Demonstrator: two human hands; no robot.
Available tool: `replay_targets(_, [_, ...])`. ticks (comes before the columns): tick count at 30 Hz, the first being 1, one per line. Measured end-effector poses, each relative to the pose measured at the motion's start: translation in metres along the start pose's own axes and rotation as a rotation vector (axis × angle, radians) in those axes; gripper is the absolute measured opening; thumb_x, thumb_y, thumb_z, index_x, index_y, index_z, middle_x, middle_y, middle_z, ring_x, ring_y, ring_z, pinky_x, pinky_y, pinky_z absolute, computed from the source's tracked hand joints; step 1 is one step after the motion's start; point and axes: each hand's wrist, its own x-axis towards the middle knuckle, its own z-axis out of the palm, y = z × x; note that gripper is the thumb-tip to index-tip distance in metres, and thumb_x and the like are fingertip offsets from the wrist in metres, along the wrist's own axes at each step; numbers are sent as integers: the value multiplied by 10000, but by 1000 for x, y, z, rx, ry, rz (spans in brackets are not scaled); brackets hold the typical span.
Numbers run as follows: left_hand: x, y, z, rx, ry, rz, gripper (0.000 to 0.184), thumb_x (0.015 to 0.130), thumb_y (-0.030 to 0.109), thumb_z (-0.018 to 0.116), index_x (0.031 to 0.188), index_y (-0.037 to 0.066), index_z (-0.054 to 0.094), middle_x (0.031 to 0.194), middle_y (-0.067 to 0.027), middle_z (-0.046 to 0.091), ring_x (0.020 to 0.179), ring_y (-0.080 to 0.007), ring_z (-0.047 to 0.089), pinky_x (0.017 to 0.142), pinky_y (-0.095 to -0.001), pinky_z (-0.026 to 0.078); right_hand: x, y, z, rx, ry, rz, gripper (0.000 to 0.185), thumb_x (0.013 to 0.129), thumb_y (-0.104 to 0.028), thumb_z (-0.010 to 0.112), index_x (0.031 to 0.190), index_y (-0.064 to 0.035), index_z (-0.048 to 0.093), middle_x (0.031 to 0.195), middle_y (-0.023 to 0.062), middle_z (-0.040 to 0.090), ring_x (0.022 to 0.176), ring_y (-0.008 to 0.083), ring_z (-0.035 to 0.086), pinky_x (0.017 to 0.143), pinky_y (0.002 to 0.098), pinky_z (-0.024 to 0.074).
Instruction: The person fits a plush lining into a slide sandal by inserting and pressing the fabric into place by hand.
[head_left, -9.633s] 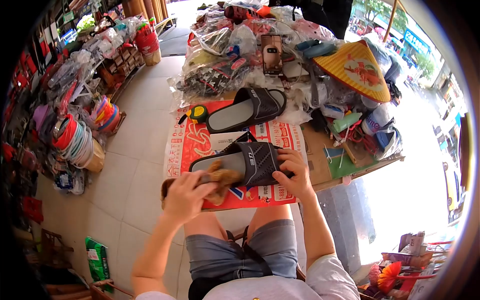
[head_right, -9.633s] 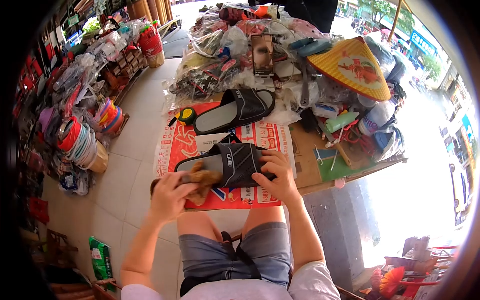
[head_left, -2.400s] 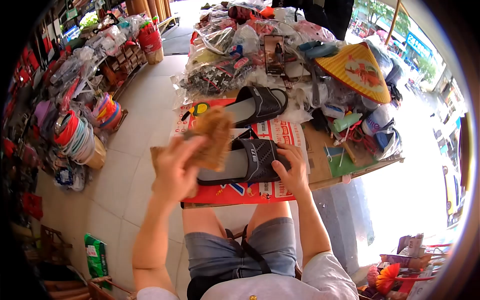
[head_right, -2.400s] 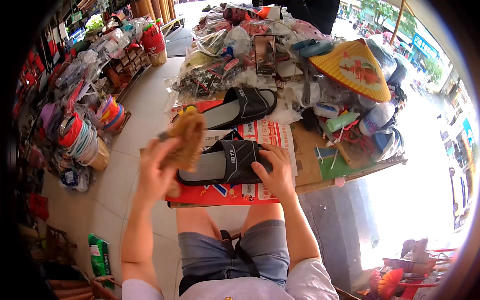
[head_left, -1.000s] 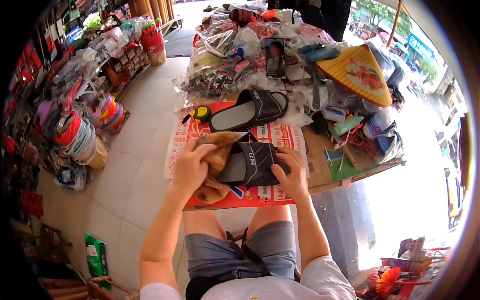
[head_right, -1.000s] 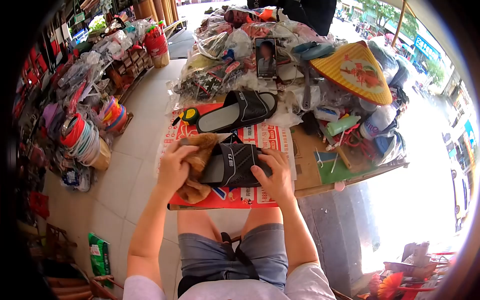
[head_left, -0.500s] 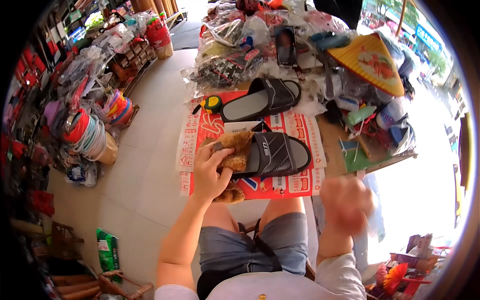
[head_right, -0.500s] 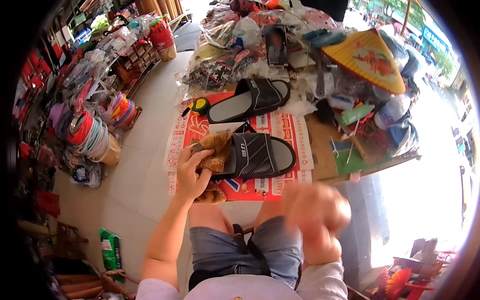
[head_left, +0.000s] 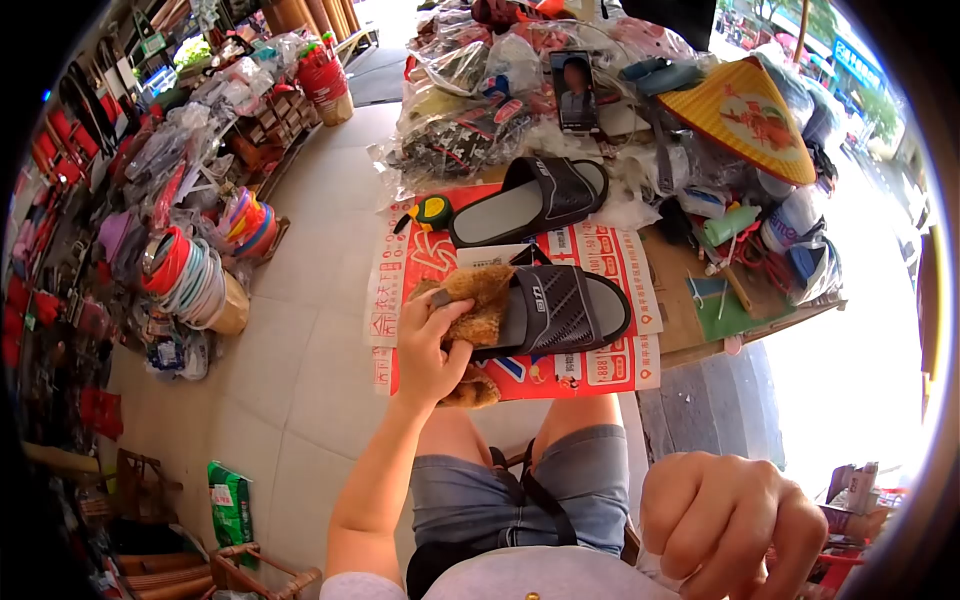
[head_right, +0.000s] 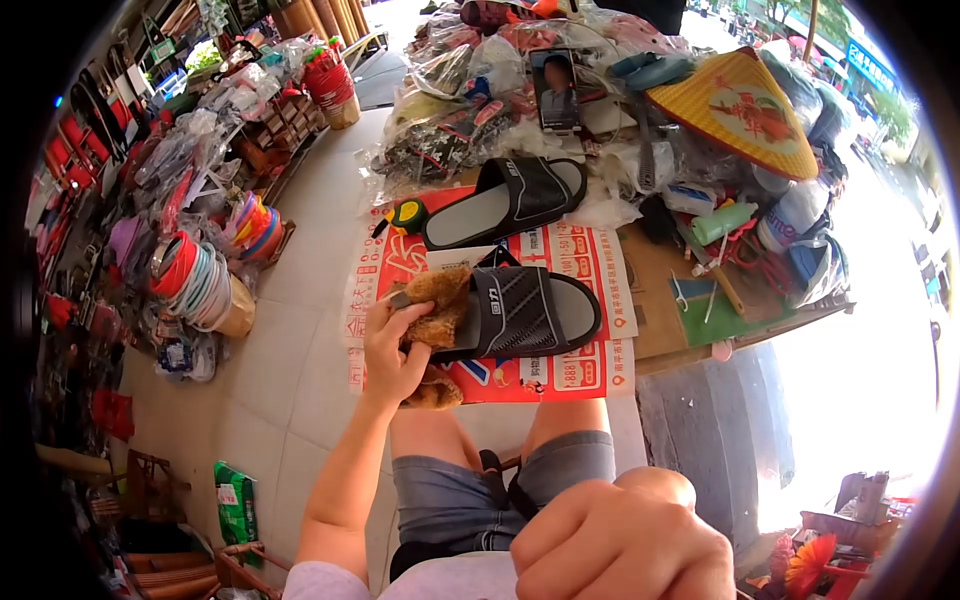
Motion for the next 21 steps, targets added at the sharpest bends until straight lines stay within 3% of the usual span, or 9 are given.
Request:
replay_targets(3, [1, 0, -4, 1, 11, -10, 435, 677, 49, 615, 1098, 76, 725, 1158, -170, 612, 1095, -372, 561, 985, -472, 446, -8, 0, -2, -162, -67, -98, 42, 920, -182, 689, 900, -150, 671, 713, 37, 609, 475, 107, 468, 454, 261, 283])
replay_targets(5, [-2, -3, -8, 65, -98, 7, 512, 681, 85, 689, 1192, 108, 700, 1279, -184, 575, 1177, -385, 535, 1020, -482, 436, -22, 16, -35, -48, -325, -233, 194, 937, -339, 729, 927, -152, 677, 767, 44, 632, 487, 119, 482, 450, 262, 298])
replay_targets(7, [6, 10, -25, 32, -195, 12, 577, 675, 108, 735, 1248, 135, 674, 1355, -192, 530, 1228, -394, 511, 1046, -489, 425, -41, 30, -57, -685, -113, -118, 141, 872, -199, 695, 923, -71, 668, 851, 84, 654, 669, 251, 587, 593, 364, 445])
replay_targets(10, [11, 13, -47, 10, -356, 14, 697, 661, 140, 806, 1334, 186, 629, 1476, -199, 444, 1310, -410, 468, 1090, -500, 403, -73, 61, -117, -1413, -65, 281, 561, 724, -248, 824, 1235, -77, 669, 1212, 145, 627, 1137, 387, 568, 957, 484, 476])
replay_targets(11, [9, 11, -51, 23, -427, 3, 747, 653, 149, 831, 1364, 210, 610, 1520, -199, 403, 1340, -417, 448, 1109, -504, 393, -89, 75, -130, -1561, -73, 393, 657, 708, -300, 854, 1304, -121, 645, 1293, 139, 607, 1191, 415, 542, 1042, 512, 425])
replay_targets(13, [8, 8, -54, 90, -427, 27, 711, 674, 87, 792, 1351, 209, 614, 1508, -183, 417, 1340, -419, 449, 1088, -500, 425, -113, 88, -147, -1636, -96, 477, 696, 715, -340, 857, 1338, -128, 628, 1326, 153, 599, 1229, 413, 539, 1067, 501, 412])
replay_targets(15, [9, 11, -58, 208, -520, 34, 664, 677, 48, 766, 1313, 184, 634, 1476, -178, 449, 1306, -410, 488, 1046, -486, 471, -118, 88, -152, -1477, -51, 605, 692, 732, -369, 851, 1338, -119, 628, 1347, 160, 592, 1261, 387, 538, 1074, 491, 407])
replay_targets(19, [21, -1, -86, 196, -571, -30, 580, 683, -3, 718, 1239, 154, 671, 1413, -184, 502, 1264, -398, 529, 1011, -481, 498, -119, 86, -151, -1478, -60, 588, 682, 765, -426, 818, 1336, -103, 631, 1274, 141, 648, 1270, 364, 541, 1074, 488, 405])
replay_targets(21, [28, -2, -98, 246, -443, -240, 517, 687, -32, 678, 1175, 136, 697, 1348, -185, 547, 1219, -393, 558, 996, -476, 506, -120, 88, -151, -1487, -47, 580, 680, 771, -442, 807, 1334, -100, 633, 1251, 133, 664, 1269, 358, 543, 1069, 484, 409])
